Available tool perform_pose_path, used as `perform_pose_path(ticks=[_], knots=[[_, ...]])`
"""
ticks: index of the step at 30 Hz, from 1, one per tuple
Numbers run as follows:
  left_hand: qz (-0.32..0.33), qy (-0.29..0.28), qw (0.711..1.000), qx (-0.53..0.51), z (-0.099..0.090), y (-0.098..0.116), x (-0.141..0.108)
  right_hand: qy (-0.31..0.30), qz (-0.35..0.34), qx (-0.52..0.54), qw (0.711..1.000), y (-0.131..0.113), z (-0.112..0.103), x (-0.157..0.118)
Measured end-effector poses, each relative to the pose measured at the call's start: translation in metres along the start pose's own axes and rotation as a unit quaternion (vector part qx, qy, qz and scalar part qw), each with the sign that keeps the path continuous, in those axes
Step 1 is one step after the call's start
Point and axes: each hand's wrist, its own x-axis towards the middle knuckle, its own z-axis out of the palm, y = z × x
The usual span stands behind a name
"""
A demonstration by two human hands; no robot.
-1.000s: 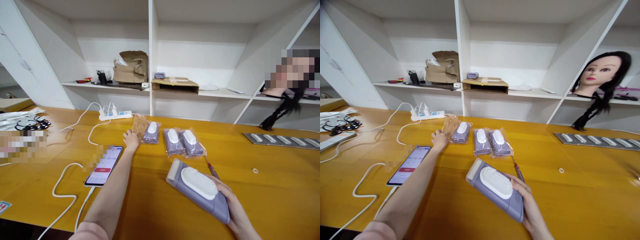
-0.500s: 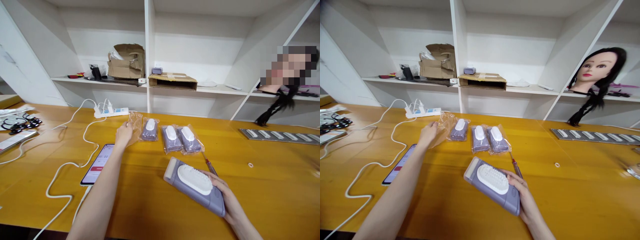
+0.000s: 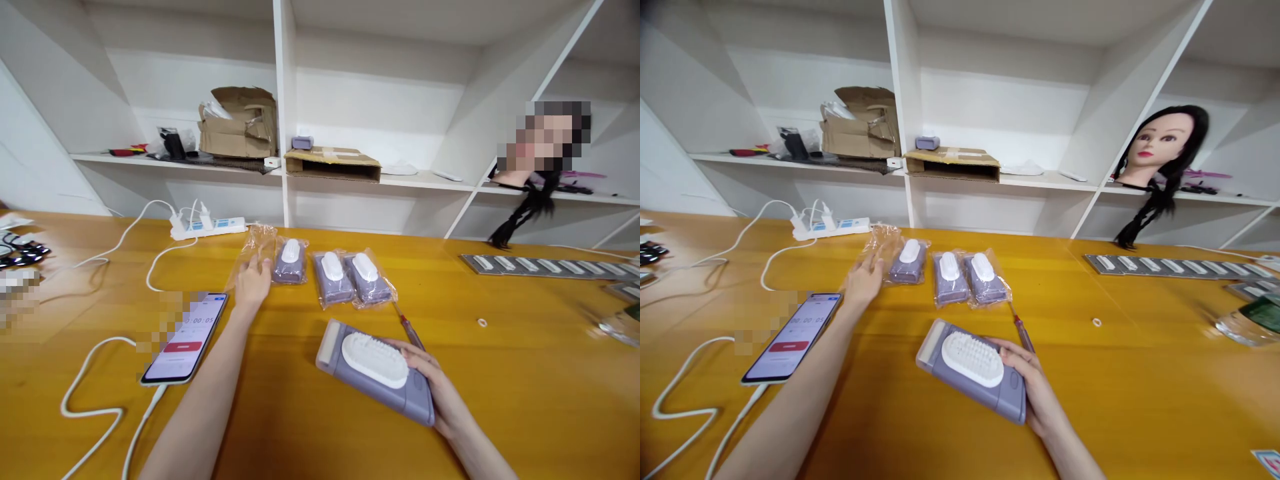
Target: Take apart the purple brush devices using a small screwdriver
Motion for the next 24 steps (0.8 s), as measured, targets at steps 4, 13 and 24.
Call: perform_pose_path(ticks=[4, 13, 24], knots=[[0.043, 0.022, 0.999, -0.002, -0.016, 0.012, -0.020, -0.006, 0.006, 0.008, 1.000, 0.004, -0.003, 0.001], [0.054, -0.319, 0.923, -0.210, 0.009, 0.030, -0.134, -0.004, 0.009, -0.007, 1.000, 0.008, 0.008, 0.002], [0.093, -0.330, 0.909, -0.236, 0.016, 0.022, -0.136, 0.017, -0.014, -0.053, 0.998, 0.021, 0.004, 0.003]])
